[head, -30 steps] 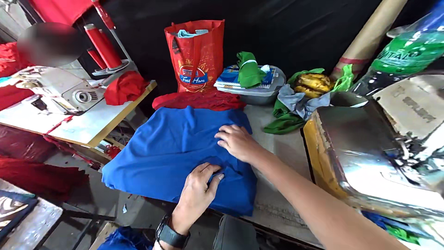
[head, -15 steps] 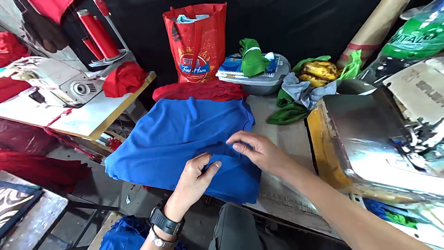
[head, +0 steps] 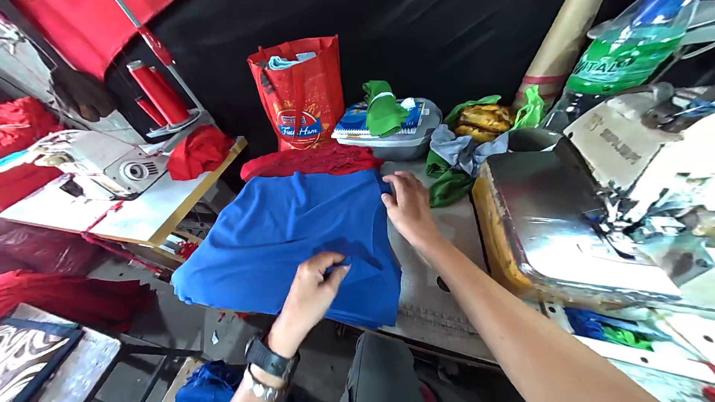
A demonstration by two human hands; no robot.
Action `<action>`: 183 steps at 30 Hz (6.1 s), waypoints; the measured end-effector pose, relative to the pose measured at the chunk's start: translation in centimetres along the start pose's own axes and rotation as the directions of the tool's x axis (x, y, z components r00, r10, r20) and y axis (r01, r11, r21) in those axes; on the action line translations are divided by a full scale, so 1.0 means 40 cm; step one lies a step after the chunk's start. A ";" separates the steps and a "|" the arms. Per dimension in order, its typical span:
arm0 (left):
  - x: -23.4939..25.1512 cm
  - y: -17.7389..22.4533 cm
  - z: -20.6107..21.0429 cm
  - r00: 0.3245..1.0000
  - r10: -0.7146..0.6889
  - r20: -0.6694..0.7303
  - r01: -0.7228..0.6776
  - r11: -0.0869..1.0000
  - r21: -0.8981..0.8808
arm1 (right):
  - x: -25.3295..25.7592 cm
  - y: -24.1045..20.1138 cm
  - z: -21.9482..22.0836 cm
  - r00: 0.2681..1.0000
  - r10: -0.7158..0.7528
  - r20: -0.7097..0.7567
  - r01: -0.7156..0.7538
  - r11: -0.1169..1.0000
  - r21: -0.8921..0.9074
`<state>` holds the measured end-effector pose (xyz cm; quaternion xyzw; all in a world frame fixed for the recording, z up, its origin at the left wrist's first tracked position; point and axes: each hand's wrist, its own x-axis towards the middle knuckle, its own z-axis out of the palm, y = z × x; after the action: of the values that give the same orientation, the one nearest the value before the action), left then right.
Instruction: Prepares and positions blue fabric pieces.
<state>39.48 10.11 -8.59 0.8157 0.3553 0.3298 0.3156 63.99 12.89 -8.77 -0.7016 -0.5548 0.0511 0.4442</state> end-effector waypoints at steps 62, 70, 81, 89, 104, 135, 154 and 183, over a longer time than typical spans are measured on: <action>-0.007 -0.145 -0.238 0.734 -0.602 -0.314 0.288 0.695 -0.659 | -0.040 -0.244 0.077 0.762 -0.285 0.581 0.297 0.952 0.077; 0.019 -0.171 -0.297 0.641 -0.620 -0.453 0.054 0.624 -0.779 | 0.021 -0.131 0.116 0.945 0.020 0.327 0.006 0.997 -0.080; 0.056 -0.179 -0.242 0.969 -0.043 -0.242 0.159 0.859 0.486 | -0.019 -0.197 0.136 0.873 -0.440 0.211 0.453 0.892 -0.013; 0.116 -0.208 -0.318 0.872 -0.282 -0.400 0.372 0.913 0.169 | -0.050 -0.159 0.217 0.891 -0.147 0.430 0.290 0.912 -0.290; 0.009 0.003 -0.143 0.970 0.111 -0.217 -0.053 0.965 0.258 | -0.037 -0.148 0.195 0.879 -0.233 0.416 0.286 0.956 -0.068; 0.000 -0.207 -0.584 0.972 0.128 -0.198 0.041 0.737 0.675 | -0.221 -0.349 0.184 0.891 -0.343 0.297 0.252 0.919 0.304; -0.151 -0.112 -0.643 0.842 -0.031 -0.538 -0.008 0.997 -0.071 | -0.055 -0.243 0.256 0.803 -0.058 0.593 0.301 0.899 -0.320; -0.140 0.284 -0.271 0.990 0.137 0.025 -0.135 0.901 0.413 | -0.370 -0.385 -0.032 0.870 -0.397 0.291 0.040 0.646 0.762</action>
<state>32.47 2.50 4.47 0.8860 0.3601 0.2701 0.1113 47.81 -0.18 -3.77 -0.3583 -0.6535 0.3686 0.5556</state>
